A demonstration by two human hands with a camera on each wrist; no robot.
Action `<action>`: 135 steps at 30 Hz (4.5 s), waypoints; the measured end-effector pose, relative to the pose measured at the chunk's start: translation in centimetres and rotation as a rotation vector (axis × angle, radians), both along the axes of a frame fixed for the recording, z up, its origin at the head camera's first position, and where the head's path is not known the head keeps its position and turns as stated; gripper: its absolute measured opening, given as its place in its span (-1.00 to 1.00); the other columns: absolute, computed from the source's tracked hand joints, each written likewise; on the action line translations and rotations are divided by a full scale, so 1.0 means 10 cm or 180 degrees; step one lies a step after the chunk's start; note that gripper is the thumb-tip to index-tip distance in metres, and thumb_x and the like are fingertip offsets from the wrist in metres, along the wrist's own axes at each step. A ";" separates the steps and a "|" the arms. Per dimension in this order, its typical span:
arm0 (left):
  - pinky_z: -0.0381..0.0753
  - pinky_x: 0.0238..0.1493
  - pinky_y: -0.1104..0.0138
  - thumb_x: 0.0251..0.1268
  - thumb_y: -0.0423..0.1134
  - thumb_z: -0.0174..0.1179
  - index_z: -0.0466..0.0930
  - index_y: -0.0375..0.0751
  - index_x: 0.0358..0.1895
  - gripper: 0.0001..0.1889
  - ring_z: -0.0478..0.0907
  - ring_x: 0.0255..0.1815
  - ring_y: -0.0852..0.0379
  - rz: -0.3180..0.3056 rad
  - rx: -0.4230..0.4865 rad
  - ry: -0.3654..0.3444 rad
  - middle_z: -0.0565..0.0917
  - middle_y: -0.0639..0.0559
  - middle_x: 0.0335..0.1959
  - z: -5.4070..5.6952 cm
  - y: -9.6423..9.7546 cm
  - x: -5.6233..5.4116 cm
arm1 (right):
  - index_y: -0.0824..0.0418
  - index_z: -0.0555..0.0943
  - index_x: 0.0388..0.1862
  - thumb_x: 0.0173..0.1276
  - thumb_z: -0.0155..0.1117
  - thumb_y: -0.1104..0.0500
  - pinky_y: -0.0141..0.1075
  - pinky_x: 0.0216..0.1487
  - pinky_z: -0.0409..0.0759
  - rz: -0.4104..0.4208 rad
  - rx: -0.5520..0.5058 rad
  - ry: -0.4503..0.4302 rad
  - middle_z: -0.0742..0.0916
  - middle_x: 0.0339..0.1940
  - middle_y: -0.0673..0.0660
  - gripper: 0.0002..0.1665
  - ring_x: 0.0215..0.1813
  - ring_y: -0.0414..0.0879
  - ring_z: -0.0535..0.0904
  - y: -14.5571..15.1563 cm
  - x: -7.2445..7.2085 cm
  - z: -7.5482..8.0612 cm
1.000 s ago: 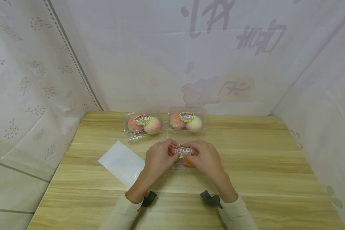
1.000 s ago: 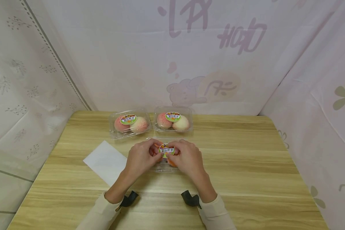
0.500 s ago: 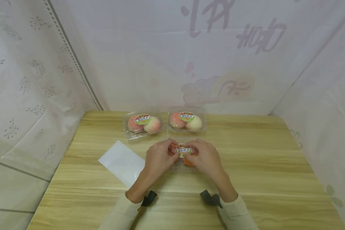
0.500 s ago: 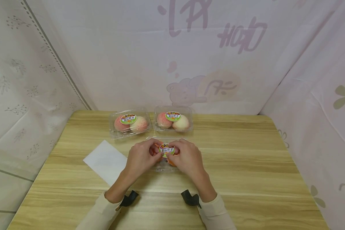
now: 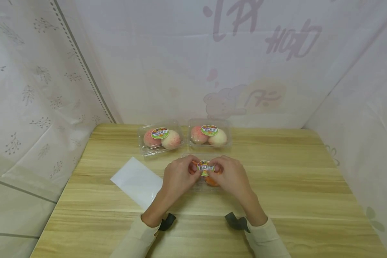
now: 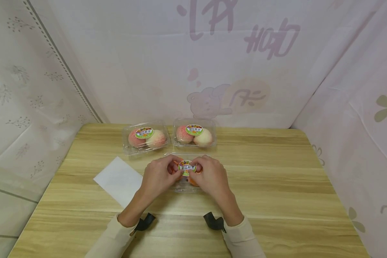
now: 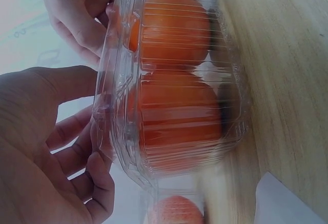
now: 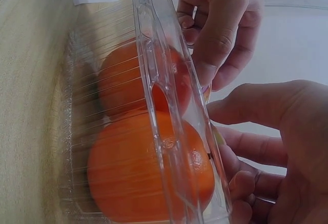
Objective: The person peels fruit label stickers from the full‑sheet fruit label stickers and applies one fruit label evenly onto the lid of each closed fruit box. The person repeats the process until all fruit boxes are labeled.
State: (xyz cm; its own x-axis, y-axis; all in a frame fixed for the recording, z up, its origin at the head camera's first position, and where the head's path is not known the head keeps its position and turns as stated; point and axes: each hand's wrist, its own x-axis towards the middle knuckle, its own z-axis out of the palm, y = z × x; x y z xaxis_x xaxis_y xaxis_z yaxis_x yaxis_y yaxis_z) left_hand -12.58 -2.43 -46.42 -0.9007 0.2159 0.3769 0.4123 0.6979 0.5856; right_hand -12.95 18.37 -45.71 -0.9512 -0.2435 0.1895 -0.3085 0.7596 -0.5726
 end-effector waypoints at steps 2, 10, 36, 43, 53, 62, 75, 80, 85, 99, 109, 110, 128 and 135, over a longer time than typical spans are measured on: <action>0.53 -0.45 0.35 0.14 -0.30 0.66 0.82 -0.09 -0.15 -0.76 0.59 -0.47 0.28 0.0003 -0.0003 0.0007 0.72 0.19 -0.49 0.00 0.00 0.00 | 0.19 0.84 -0.13 0.29 0.61 0.21 -0.25 -0.40 0.41 0.0002 0.0010 0.0018 0.64 -0.42 -0.04 -0.81 -0.43 -0.16 0.44 0.00 0.00 0.00; 0.53 -0.45 0.36 0.13 -0.30 0.66 0.83 -0.10 -0.15 -0.76 0.58 -0.48 0.28 0.0005 0.0008 0.0013 0.71 0.20 -0.49 0.01 0.00 0.01 | 0.16 0.84 -0.18 0.30 0.59 0.23 -0.25 -0.41 0.39 -0.0027 0.0032 0.0024 0.62 -0.45 -0.05 -0.88 -0.44 -0.15 0.42 0.01 0.00 0.00; 0.52 -0.42 0.32 0.12 -0.29 0.67 0.82 -0.09 -0.13 -0.73 0.55 -0.48 0.29 0.0029 0.0067 -0.0096 0.71 0.21 -0.47 0.05 -0.05 0.01 | 0.15 0.85 -0.17 0.27 0.54 0.28 -0.24 -0.37 0.46 -0.0077 -0.0009 -0.0039 0.64 -0.42 -0.06 -0.85 -0.37 -0.14 0.50 0.08 0.01 0.02; 0.52 -0.42 0.32 0.11 -0.31 0.65 0.82 -0.10 -0.13 -0.73 0.55 -0.48 0.30 0.0050 0.0069 -0.0081 0.69 0.24 -0.48 0.04 -0.05 0.01 | 0.18 0.85 -0.17 0.25 0.54 0.30 -0.23 -0.35 0.48 -0.0040 -0.0010 0.0001 0.65 -0.42 -0.05 -0.84 -0.37 -0.14 0.51 0.08 0.00 0.02; 0.51 -0.43 0.34 0.13 -0.34 0.63 0.82 -0.12 -0.12 -0.74 0.54 -0.46 0.27 0.0038 0.0065 -0.0022 0.69 0.17 -0.43 0.02 -0.05 0.02 | 0.16 0.85 -0.16 0.24 0.49 0.33 -0.22 -0.32 0.47 0.0021 -0.0018 0.0075 0.65 -0.41 -0.04 -0.80 -0.37 -0.14 0.49 0.05 0.01 0.01; 0.47 -0.45 0.37 0.19 -0.39 0.54 0.87 -0.16 -0.15 -0.83 0.50 -0.44 0.21 -0.0133 -0.0040 0.0185 0.65 0.08 -0.35 0.00 -0.04 0.02 | 0.11 0.90 -0.03 0.25 0.43 0.38 -0.25 -0.40 0.46 0.0143 0.0088 0.0171 0.64 -0.40 -0.07 -0.65 -0.40 -0.18 0.46 0.03 0.02 0.01; 0.42 -0.49 0.40 0.29 -0.35 0.48 0.92 -0.18 -0.05 -0.80 0.42 -0.47 0.23 -0.0219 -0.0210 0.0138 0.65 0.06 -0.34 0.00 -0.07 -0.01 | 0.08 0.91 0.02 0.28 0.38 0.37 -0.25 -0.42 0.38 0.0221 0.0182 0.0208 0.57 -0.44 -0.09 -0.60 -0.42 -0.17 0.39 0.07 0.00 0.01; 0.57 -0.41 0.32 0.35 -0.29 0.49 0.90 -0.16 -0.03 -0.82 0.62 -0.40 0.17 0.0052 -0.0094 -0.0035 0.75 0.05 -0.26 0.05 -0.27 -0.04 | 0.11 0.91 -0.08 0.31 0.36 0.37 -0.25 -0.36 0.48 -0.0019 -0.0142 0.0415 0.68 -0.40 -0.12 -0.68 -0.40 -0.18 0.48 0.33 0.02 0.08; 0.68 -0.31 0.15 0.32 -0.31 0.50 0.87 -0.21 -0.01 -0.79 0.70 -0.33 0.06 0.0320 0.0228 -0.0031 0.76 0.03 -0.26 0.10 -0.46 -0.07 | 0.16 0.88 -0.10 0.35 0.36 0.40 -0.26 -0.34 0.57 -0.0304 -0.0405 0.0618 0.75 -0.34 -0.04 -0.73 -0.38 -0.14 0.58 0.59 0.03 0.16; 0.74 -0.26 0.19 0.29 -0.34 0.45 0.85 -0.21 -0.05 -0.81 0.74 -0.27 0.04 0.0225 0.0234 -0.0049 0.79 -0.01 -0.17 0.11 -0.36 -0.07 | 0.18 0.86 -0.02 0.43 0.41 0.30 -0.25 -0.30 0.62 -0.0195 -0.0412 0.0402 0.80 -0.30 -0.04 -0.79 -0.36 -0.17 0.65 0.57 0.02 0.15; 0.71 -0.23 0.15 0.31 -0.29 0.46 0.85 -0.20 0.01 -0.76 0.76 -0.19 0.01 0.0259 0.0219 -0.0106 0.81 -0.01 -0.11 0.15 -0.38 -0.04 | 0.20 0.85 0.03 0.45 0.40 0.28 -0.22 -0.28 0.63 -0.0221 -0.0343 0.0371 0.80 -0.27 -0.01 -0.77 -0.33 -0.15 0.67 0.58 0.04 0.17; 0.72 -0.23 0.14 0.31 -0.28 0.46 0.85 -0.21 0.01 -0.76 0.76 -0.18 0.00 0.0262 0.0197 -0.0126 0.81 -0.02 -0.11 0.15 -0.39 -0.04 | 0.20 0.85 0.04 0.46 0.40 0.27 -0.21 -0.27 0.63 -0.0225 -0.0346 0.0332 0.80 -0.26 -0.01 -0.76 -0.32 -0.15 0.67 0.58 0.04 0.17; 0.73 -0.32 0.07 0.44 0.02 0.41 0.72 -0.20 0.30 -0.49 0.80 -0.17 -0.04 0.0172 -0.0249 -0.1201 0.84 -0.07 -0.16 0.12 -0.49 -0.03 | 0.22 0.75 0.23 0.52 0.45 0.12 -0.18 -0.34 0.65 0.0048 -0.0080 -0.0499 0.81 -0.20 0.01 -0.62 -0.27 -0.15 0.67 0.62 0.01 0.13; 0.68 -0.41 0.15 0.46 0.00 0.37 0.65 -0.24 0.39 -0.44 0.80 -0.30 0.05 0.0085 -0.0185 -0.1374 0.85 0.02 -0.30 0.15 -0.48 -0.02 | 0.21 0.73 0.30 0.55 0.46 0.03 -0.21 -0.38 0.66 0.0052 -0.0057 -0.0627 0.82 -0.18 0.01 -0.55 -0.26 -0.15 0.71 0.62 0.03 0.13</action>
